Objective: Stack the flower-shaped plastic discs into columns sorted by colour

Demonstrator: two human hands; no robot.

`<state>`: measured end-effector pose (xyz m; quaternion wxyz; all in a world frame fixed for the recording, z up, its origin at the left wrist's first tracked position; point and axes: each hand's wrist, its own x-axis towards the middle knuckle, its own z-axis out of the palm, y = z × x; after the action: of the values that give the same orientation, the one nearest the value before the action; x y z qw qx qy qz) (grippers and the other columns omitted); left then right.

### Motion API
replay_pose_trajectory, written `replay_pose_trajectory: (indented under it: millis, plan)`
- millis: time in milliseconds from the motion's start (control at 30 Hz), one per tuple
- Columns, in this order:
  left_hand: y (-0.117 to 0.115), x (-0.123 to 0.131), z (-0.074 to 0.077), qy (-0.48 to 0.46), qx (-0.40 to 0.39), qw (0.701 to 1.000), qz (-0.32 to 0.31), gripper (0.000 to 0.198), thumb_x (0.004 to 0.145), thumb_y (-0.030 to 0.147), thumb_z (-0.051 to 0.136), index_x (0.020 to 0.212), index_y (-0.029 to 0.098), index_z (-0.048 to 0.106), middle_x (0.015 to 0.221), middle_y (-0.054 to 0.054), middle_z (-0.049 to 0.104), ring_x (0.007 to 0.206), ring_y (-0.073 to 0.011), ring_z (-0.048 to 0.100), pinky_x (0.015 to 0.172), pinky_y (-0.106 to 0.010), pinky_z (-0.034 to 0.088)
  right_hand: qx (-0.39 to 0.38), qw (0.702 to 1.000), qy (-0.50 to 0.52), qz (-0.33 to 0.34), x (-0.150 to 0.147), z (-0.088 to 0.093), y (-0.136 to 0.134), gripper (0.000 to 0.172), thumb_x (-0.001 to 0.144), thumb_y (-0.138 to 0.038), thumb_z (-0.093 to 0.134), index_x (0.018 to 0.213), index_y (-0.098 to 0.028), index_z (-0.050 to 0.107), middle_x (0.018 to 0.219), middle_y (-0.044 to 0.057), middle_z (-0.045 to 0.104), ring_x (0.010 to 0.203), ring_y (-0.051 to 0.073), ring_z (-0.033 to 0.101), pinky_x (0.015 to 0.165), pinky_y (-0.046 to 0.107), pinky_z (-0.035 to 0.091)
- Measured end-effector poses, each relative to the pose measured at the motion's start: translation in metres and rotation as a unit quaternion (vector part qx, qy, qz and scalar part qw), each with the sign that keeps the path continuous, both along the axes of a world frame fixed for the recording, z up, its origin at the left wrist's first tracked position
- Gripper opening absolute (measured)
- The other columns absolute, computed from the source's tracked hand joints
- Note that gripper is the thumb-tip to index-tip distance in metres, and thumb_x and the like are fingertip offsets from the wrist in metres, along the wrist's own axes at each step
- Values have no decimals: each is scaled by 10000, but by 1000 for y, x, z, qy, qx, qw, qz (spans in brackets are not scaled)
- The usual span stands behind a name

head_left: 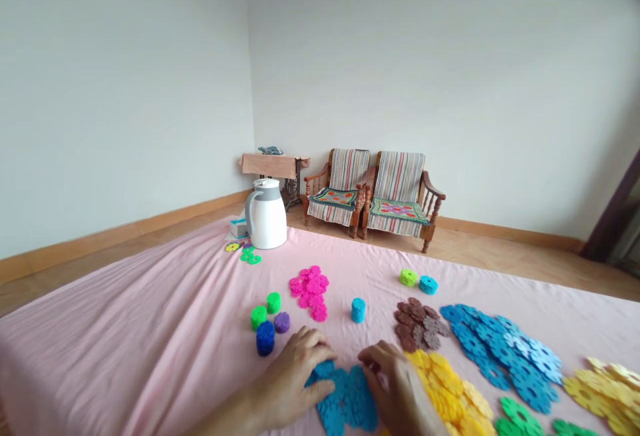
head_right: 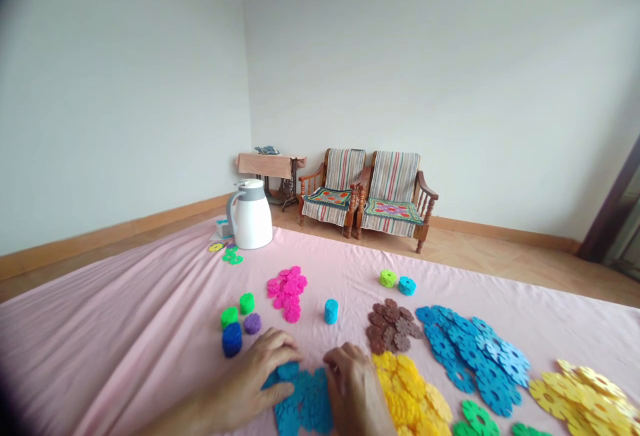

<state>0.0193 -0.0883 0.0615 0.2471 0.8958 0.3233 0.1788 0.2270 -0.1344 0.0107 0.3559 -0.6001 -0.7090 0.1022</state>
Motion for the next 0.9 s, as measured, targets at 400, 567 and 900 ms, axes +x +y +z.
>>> replay_pose_trajectory:
  millis: [400, 567, 900]
  plan:
    - [-19, -3, -12, -89, -14, 996, 15, 224, 806, 162, 582, 1022, 192, 636, 959, -53, 616, 949, -194, 538, 866, -293, 429, 6, 998, 48, -28, 17, 1, 1, 245, 836, -229, 424, 843, -193, 666, 760, 33, 653, 697, 165, 583, 637, 265, 422]
    - [-19, -1, -20, -125, 32, 991, 41, 178, 847, 151, 507, 966, 192, 632, 951, -56, 620, 928, -180, 563, 838, -276, 448, 29, 997, 42, -55, 34, -5, 5, 266, 857, -265, 412, 896, -190, 665, 807, 58, 658, 759, 188, 597, 683, 288, 445]
    - [43, 20, 25, 30, 93, 989, 114, 404, 797, 201, 544, 1198, 158, 540, 1255, -100, 557, 1206, -224, 463, 1054, -329, 325, 81, 994, 18, -76, 31, -1, 4, 266, 868, -249, 408, 858, -197, 669, 816, 67, 664, 763, 188, 607, 705, 287, 443]
